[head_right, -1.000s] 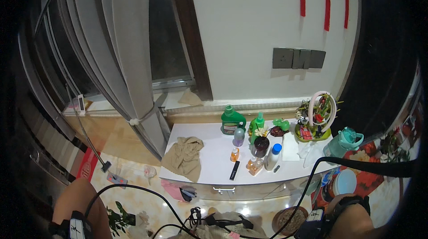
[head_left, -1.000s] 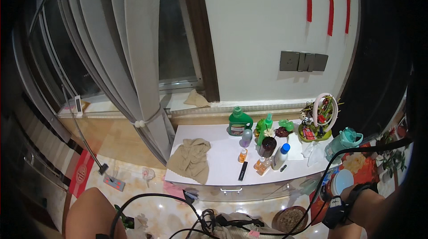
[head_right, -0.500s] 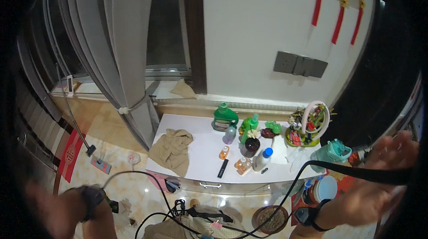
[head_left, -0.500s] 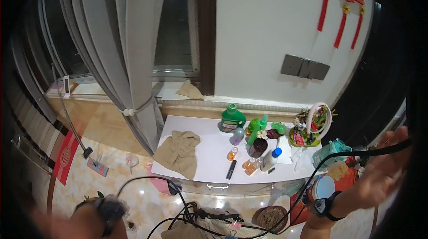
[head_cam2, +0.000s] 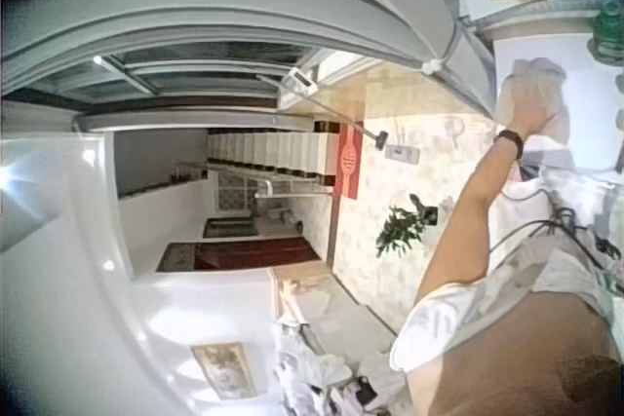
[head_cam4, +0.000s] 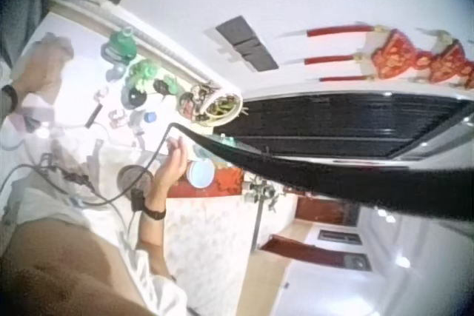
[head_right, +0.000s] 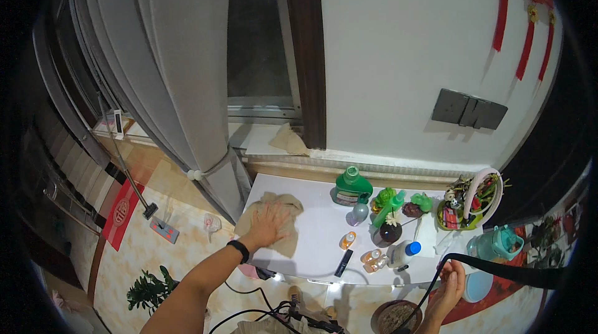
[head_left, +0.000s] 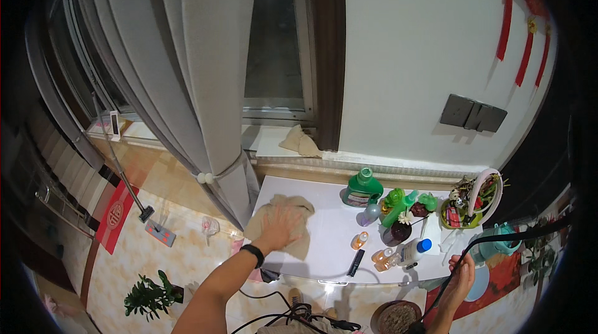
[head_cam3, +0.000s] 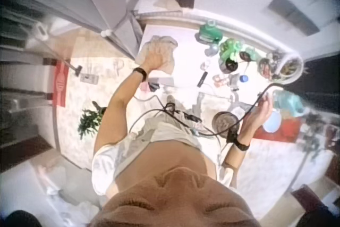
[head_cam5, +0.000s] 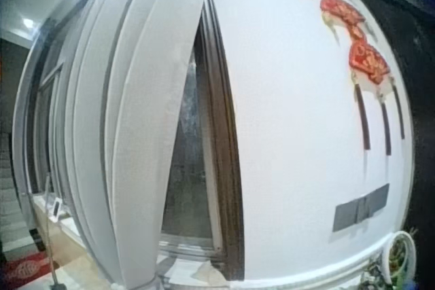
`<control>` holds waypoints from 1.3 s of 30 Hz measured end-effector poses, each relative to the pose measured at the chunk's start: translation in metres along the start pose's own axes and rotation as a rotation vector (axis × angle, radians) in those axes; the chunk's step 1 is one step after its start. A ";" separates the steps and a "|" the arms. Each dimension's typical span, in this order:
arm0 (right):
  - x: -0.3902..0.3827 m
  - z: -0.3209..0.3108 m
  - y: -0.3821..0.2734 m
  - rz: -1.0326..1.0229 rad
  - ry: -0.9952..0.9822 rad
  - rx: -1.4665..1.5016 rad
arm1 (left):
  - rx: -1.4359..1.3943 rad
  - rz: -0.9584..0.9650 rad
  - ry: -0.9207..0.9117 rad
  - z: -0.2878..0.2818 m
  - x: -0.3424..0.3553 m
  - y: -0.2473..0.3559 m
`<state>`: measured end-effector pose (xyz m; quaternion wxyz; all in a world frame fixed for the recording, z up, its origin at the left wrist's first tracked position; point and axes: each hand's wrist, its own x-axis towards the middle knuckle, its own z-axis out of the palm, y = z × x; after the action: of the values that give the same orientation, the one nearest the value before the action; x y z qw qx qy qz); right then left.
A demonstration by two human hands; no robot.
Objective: Washing a cloth in a basin and then using it to wipe down a counter or ledge in a home environment.
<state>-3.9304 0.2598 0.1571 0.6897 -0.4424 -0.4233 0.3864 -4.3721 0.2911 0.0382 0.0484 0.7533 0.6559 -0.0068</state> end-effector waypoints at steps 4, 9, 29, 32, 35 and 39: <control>-0.012 0.001 0.000 -0.007 0.016 -0.082 | -0.050 -0.414 0.049 0.007 0.051 -0.022; -0.026 -0.015 0.004 0.072 0.079 -0.160 | -0.203 -0.642 -0.058 -0.005 0.093 -0.013; -0.044 -0.022 -0.012 0.147 -0.086 -0.135 | -0.300 0.122 -0.027 -0.003 0.048 0.051; -0.042 -0.030 -0.007 0.140 -0.177 -0.074 | -0.294 0.085 0.007 -0.002 0.020 0.067; -0.042 -0.029 -0.014 0.145 -0.211 -0.079 | -0.200 0.142 0.083 0.007 -0.004 0.090; -0.041 -0.031 -0.018 0.145 -0.280 -0.078 | -0.086 0.122 0.139 0.016 -0.028 0.117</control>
<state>-3.9130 0.2081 0.1562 0.5764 -0.4400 -0.4971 0.4765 -4.2594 0.2465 0.0322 0.0355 0.7877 0.6102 0.0766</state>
